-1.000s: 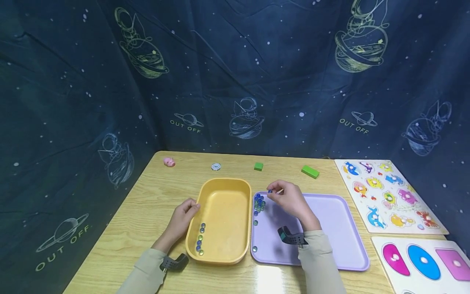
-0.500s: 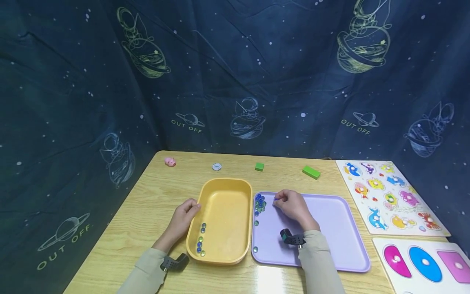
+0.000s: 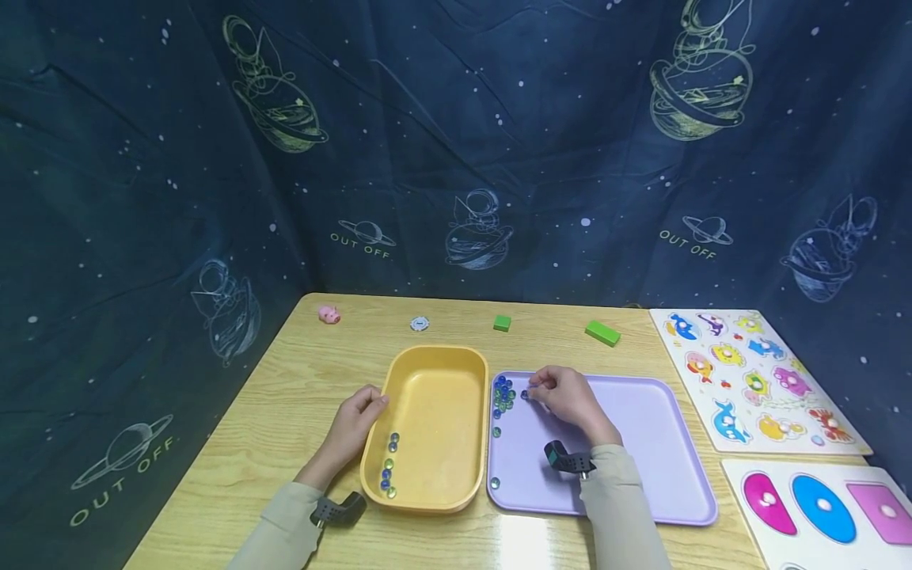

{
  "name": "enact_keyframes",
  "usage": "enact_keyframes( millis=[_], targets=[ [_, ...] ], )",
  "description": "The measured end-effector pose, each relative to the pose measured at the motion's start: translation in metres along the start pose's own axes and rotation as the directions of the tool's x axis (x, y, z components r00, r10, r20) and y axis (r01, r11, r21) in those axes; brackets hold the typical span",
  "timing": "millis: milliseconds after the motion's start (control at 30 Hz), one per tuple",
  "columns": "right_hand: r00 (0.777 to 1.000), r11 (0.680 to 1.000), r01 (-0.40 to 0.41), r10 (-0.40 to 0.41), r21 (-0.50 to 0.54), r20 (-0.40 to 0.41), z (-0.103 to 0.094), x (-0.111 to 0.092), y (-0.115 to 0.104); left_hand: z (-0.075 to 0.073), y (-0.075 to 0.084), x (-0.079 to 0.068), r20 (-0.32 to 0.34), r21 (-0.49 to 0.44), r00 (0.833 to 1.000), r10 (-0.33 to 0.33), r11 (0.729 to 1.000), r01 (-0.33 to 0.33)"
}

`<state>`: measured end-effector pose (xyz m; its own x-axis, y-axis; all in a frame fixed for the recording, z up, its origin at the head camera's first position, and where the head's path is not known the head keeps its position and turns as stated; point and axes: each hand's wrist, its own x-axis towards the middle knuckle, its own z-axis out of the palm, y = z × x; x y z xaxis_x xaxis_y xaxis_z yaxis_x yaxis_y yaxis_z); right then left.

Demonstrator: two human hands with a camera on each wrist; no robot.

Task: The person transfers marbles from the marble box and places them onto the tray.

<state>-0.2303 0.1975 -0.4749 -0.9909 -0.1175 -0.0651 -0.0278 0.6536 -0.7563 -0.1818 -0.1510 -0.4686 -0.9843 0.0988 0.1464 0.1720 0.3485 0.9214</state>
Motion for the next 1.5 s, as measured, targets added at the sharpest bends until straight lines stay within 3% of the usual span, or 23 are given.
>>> enact_keyframes(
  millis=[233, 400, 533, 700, 933, 1067, 1233, 1367, 1500],
  targets=[
    [0.996, 0.989, 0.075, -0.079, 0.13, 0.027, -0.009, -0.01, -0.039, 0.0, 0.0, 0.001, 0.001, -0.007, 1.0, 0.002, 1.0, -0.002],
    [0.981, 0.967, 0.164, -0.18, 0.194, 0.068, -0.001, -0.022, -0.074, -0.001, -0.001, 0.001, -0.002, -0.01, 1.0, -0.004, 1.0, 0.004],
    [0.952, 0.944, 0.261, -0.286, 0.201, 0.106, 0.019, -0.032, -0.099, -0.001, -0.001, 0.0, -0.002, -0.009, 1.0, -0.002, 1.0, 0.002],
    [0.901, 0.917, 0.376, -0.395, 0.132, 0.178, 0.055, -0.045, -0.118, 0.002, 0.0, 0.001, -0.014, -0.009, 0.999, 0.043, 0.999, -0.043],
    [0.842, 0.898, 0.42, -0.44, 0.132, 0.313, 0.101, -0.058, -0.127, 0.004, -0.002, 0.003, -0.02, -0.005, 0.996, 0.082, 0.997, -0.082],
    [0.825, 0.898, 0.415, -0.439, 0.145, 0.356, 0.116, -0.062, -0.127, 0.003, -0.002, 0.002, -0.012, -0.01, 0.997, 0.082, 0.997, -0.082],
    [0.793, 0.893, 0.437, -0.438, 0.105, 0.422, 0.126, -0.064, -0.125, 0.002, 0.0, 0.001, -0.009, -0.018, 0.997, 0.078, 0.997, -0.078],
    [0.754, 0.865, 0.501, -0.456, 0.036, 0.473, 0.128, -0.065, -0.125, 0.004, -0.014, 0.005, -0.029, -0.028, 0.996, 0.089, 0.996, -0.09],
    [0.72, 0.83, 0.557, -0.472, -0.018, 0.509, 0.127, -0.065, -0.125, 0.003, -0.014, 0.004, -0.018, -0.021, 0.996, 0.086, 0.996, -0.087]
  ],
)
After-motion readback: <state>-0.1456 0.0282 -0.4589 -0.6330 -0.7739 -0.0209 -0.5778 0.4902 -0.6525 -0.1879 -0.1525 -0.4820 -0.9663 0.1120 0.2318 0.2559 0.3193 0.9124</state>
